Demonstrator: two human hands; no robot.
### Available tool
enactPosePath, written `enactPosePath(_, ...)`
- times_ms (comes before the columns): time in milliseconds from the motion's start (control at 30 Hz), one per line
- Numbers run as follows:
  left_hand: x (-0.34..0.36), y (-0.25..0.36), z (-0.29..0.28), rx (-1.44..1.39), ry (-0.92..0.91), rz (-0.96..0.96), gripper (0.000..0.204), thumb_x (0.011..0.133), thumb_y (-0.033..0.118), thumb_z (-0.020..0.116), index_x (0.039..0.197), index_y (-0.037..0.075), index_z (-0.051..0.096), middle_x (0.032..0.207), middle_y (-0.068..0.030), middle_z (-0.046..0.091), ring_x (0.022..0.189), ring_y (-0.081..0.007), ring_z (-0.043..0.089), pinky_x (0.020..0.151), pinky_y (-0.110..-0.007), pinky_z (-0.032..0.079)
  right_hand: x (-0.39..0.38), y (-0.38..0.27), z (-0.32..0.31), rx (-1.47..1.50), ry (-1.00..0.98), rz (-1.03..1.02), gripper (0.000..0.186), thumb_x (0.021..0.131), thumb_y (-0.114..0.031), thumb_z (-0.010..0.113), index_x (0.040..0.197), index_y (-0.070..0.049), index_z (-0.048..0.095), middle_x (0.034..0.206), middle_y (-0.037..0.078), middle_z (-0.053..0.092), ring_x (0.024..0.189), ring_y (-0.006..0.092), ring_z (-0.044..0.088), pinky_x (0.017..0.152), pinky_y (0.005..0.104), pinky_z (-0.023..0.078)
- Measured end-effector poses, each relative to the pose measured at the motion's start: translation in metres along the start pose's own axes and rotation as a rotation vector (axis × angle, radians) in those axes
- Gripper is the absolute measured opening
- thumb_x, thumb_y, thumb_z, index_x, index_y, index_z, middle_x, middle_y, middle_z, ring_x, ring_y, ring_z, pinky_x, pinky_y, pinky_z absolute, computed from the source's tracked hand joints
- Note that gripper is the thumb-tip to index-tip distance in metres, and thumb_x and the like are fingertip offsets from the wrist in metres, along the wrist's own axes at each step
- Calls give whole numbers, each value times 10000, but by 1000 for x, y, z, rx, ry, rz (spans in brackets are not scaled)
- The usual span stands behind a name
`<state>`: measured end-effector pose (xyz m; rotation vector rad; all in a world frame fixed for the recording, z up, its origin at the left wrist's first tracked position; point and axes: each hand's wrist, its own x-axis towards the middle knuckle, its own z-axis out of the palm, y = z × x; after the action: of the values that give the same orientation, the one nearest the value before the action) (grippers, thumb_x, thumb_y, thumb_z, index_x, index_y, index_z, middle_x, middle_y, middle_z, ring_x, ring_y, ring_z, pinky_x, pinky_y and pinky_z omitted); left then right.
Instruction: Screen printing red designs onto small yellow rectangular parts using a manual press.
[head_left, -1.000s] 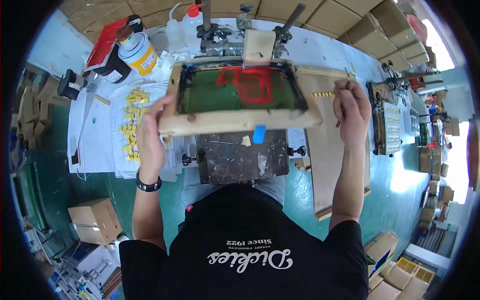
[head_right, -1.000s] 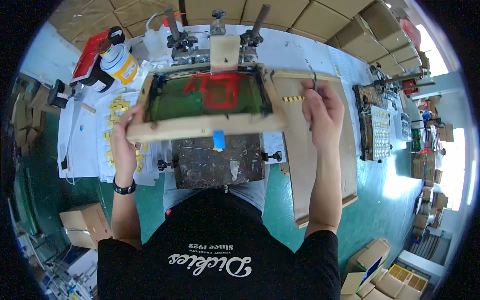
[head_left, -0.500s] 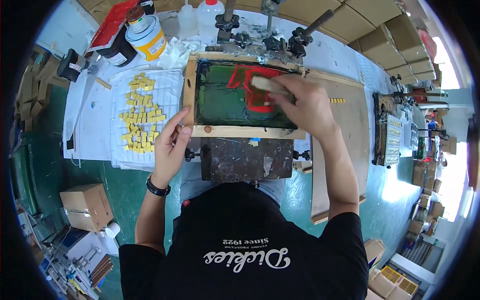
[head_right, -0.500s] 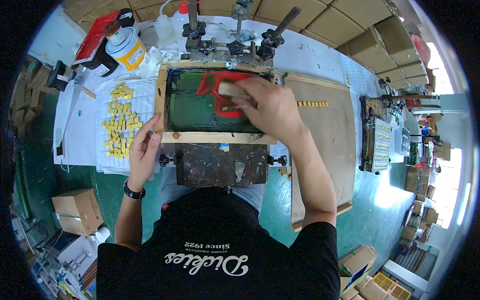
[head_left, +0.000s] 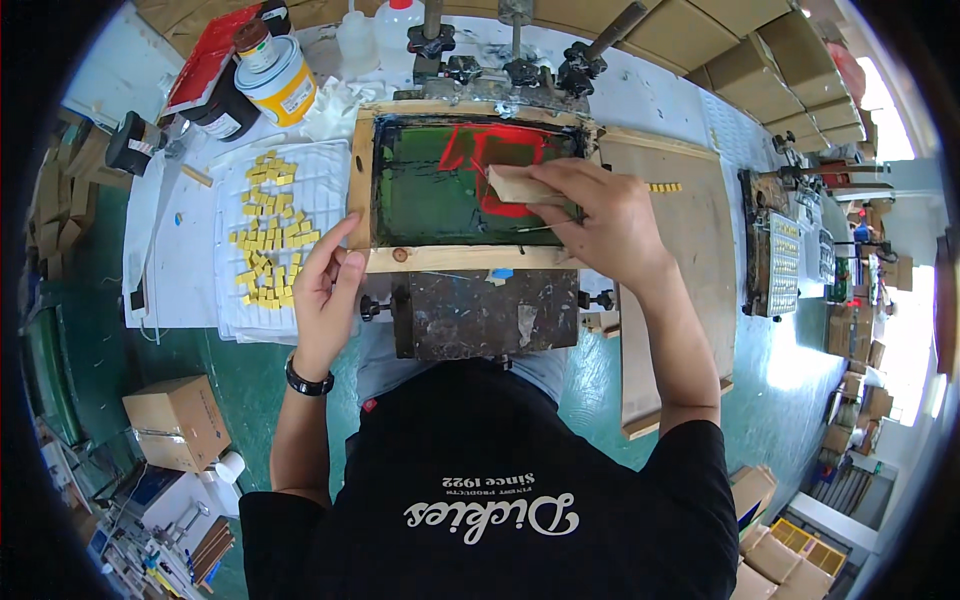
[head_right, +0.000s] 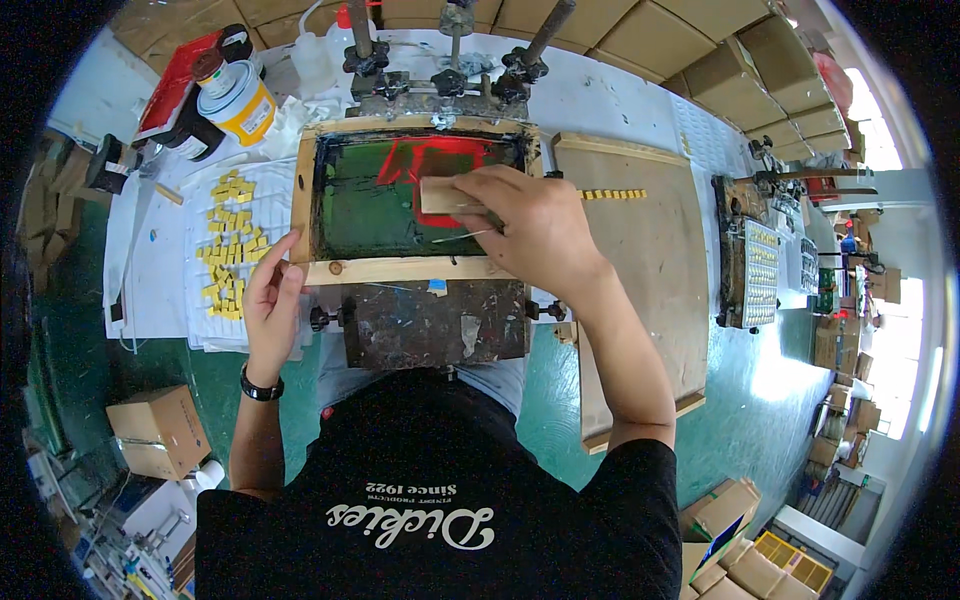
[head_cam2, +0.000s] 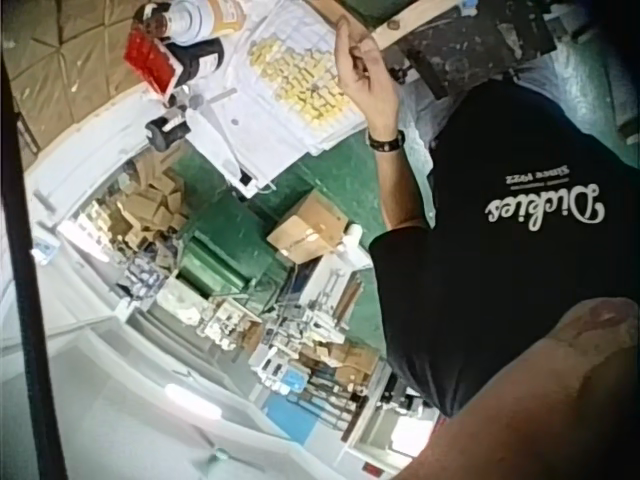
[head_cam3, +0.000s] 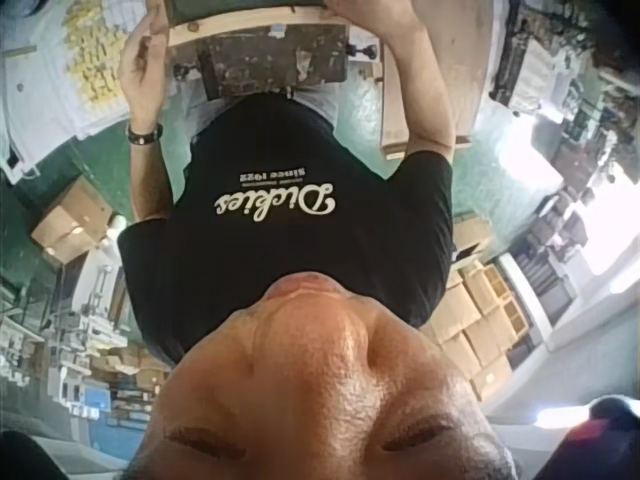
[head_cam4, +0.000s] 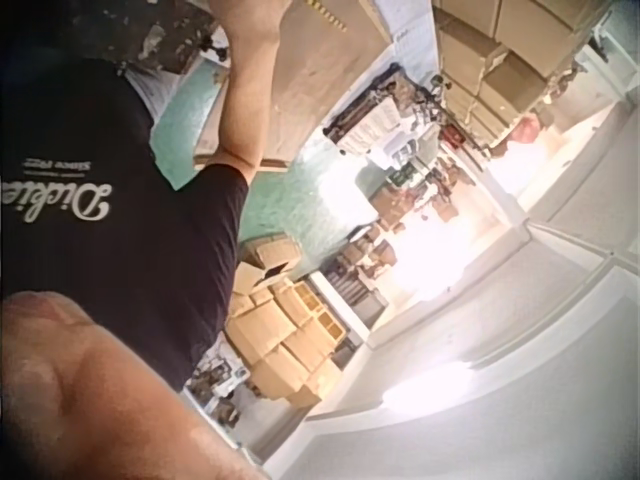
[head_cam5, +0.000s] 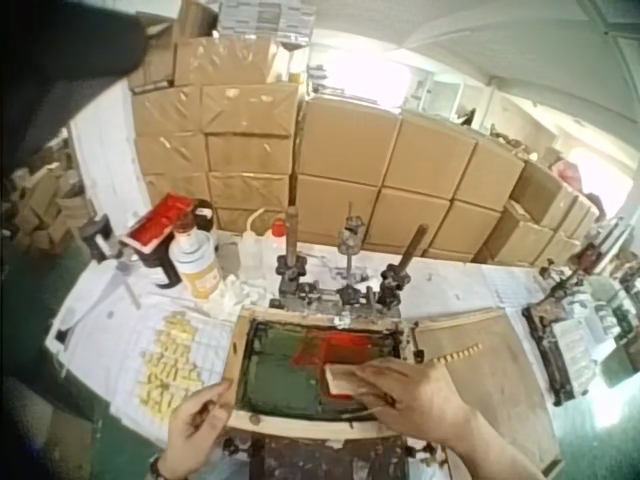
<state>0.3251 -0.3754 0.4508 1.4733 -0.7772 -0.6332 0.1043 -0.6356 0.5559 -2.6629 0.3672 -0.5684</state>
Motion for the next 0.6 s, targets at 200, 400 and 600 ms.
enactPosePath(200, -5, 6, 1, -7, 81, 44, 416, 1056, 39, 637, 1471, 26, 632, 849, 40, 538, 711, -61, 431, 669, -185, 377, -5, -12, -17, 84, -138, -34, 413, 792, 30, 807, 1201, -23, 784, 1115, 73, 775, 719, 193, 638, 643, 298, 498)
enactPosePath(400, 3, 12, -3, -104, 84, 39, 364, 1063, 58, 632, 1425, 45, 667, 839, 23, 577, 702, -73, 499, 676, -207, 425, 31, 25, -16, 150, 21, 190, 379, 868, -7, 794, 1243, -24, 745, 1106, 54, 679, 756, 153, 545, 684, 266, 448)
enactPosePath(600, 56, -3, -51, 534, 263, 259, 180, 999, 87, 673, 1120, 24, 790, 926, -89, 705, 741, -214, 619, 696, -327, 510, 43, 32, -37, 188, 304, 350, 408, 1000, -112, 736, 1387, -38, 628, 1085, 52, 610, 771, 115, 513, 700, 249, 436)
